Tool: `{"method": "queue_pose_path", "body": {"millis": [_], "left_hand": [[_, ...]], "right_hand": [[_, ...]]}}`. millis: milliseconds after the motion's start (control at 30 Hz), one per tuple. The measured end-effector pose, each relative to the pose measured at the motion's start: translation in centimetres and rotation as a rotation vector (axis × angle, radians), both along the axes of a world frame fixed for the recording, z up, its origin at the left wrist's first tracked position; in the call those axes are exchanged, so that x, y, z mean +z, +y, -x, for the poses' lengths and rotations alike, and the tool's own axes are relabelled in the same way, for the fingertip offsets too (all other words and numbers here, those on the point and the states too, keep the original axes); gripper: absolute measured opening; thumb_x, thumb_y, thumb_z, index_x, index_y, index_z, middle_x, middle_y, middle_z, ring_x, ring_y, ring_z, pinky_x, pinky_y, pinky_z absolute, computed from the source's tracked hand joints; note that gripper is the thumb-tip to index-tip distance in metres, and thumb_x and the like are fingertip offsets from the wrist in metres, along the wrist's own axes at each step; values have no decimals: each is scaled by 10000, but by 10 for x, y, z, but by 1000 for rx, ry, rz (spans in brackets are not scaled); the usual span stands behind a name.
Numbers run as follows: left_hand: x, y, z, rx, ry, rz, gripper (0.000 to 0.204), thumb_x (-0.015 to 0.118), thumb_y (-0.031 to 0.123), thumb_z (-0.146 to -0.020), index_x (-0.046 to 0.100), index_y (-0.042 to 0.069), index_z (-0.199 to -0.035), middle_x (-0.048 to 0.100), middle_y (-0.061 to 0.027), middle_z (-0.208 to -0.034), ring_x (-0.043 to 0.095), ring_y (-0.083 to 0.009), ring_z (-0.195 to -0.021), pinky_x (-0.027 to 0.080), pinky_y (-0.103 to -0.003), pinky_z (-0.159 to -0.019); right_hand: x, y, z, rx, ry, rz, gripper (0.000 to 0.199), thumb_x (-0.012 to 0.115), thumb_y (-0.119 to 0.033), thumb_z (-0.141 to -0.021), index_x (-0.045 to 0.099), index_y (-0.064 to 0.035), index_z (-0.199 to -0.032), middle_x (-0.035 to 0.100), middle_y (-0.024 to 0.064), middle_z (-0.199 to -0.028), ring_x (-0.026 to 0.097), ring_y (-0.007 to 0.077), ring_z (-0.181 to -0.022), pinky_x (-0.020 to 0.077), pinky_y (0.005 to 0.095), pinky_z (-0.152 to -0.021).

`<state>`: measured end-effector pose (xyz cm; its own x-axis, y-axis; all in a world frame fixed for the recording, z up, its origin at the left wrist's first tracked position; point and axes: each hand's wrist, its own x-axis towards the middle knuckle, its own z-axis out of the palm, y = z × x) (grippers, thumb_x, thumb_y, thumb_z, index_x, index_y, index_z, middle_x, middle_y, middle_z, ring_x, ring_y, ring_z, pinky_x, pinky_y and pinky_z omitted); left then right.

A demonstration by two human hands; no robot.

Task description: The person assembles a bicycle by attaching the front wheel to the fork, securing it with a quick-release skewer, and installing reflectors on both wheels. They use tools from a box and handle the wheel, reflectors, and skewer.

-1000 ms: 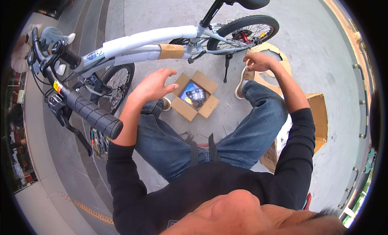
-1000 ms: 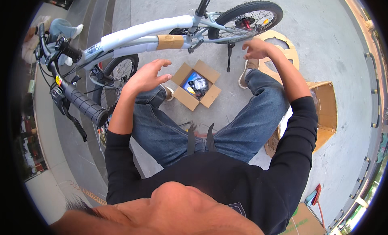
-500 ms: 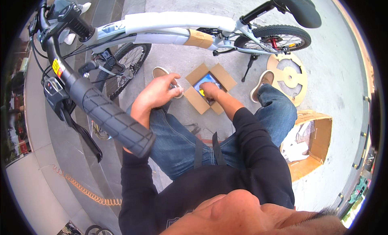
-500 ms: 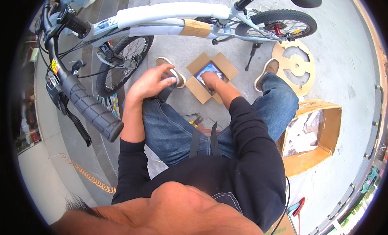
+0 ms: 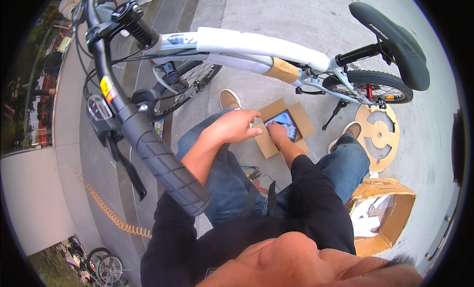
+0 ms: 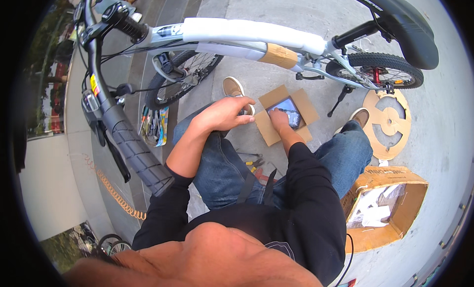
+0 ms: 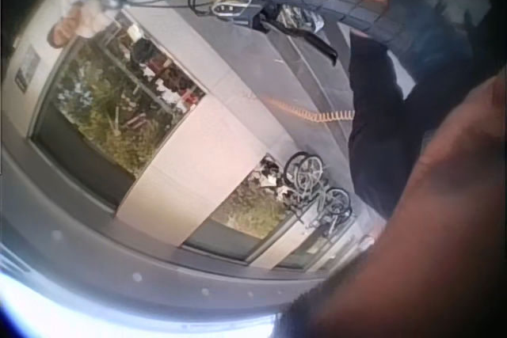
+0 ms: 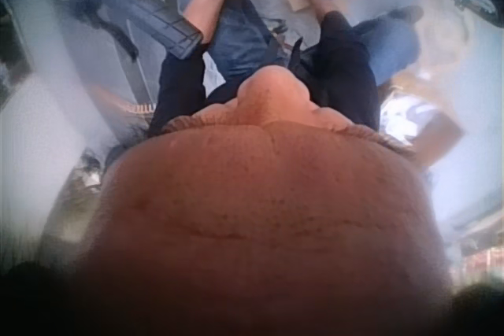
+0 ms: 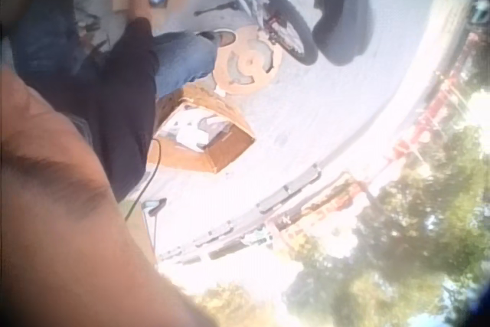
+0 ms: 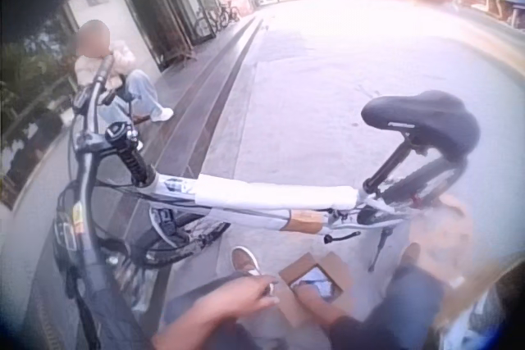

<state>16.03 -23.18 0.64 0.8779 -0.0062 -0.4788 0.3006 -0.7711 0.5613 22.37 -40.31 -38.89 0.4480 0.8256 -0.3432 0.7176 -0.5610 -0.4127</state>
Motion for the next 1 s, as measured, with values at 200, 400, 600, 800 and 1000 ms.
{"method": "queue_pose_path", "body": {"millis": [200, 400, 600, 800, 1000], "left_hand": [[-5, 2, 11, -24, -84, -30, 580, 776, 377, -992, 644, 25, -1434, 760, -230, -1252, 724, -440, -1149, 564, -498, -990], [-17, 8, 21, 10, -375, -136, 605, 799, 385, -964, 655, -24, -1386, 732, -258, -1288, 691, -419, -1245, 545, -483, -1063], [-5, -4, 13, 236, -477, -181, 379, 797, 300, -915, 747, 110, -1238, 790, -181, -1172, 738, -411, -1124, 600, -500, -936], [18, -17, 12, 353, -580, -53, 411, 848, 208, -872, 726, 90, -1247, 789, -168, -1143, 737, -401, -1115, 593, -501, -967], [26, -4, 30, 500, -721, 28, 364, 807, 197, -897, 735, 54, -1224, 785, -216, -1091, 760, -395, -1049, 610, -455, -922]], "right_hand": [[57, -3, -21, -271, 158, -96, 379, 789, -304, -926, 713, -23, -1170, 782, 249, -1059, 766, 447, -996, 609, 550, -866], [180, 23, -58, -266, 404, -611, 347, 808, -287, -982, 727, 2, -1156, 797, 141, -922, 775, 224, -857, 598, 374, -760], [338, 12, -82, -173, 667, -742, 241, 735, -289, -1090, 681, -56, -1065, 723, 9, -893, 727, 78, -812, 598, 217, -732], [398, 12, -67, -170, 614, -619, 255, 738, -313, -1092, 678, -65, -1083, 712, -14, -933, 666, 39, -810, 562, 206, -729], [431, 22, -60, -178, 617, -523, 303, 699, -280, -1114, 690, -52, -1312, 762, 1, -1150, 735, 62, -1021, 576, 221, -831]]}}
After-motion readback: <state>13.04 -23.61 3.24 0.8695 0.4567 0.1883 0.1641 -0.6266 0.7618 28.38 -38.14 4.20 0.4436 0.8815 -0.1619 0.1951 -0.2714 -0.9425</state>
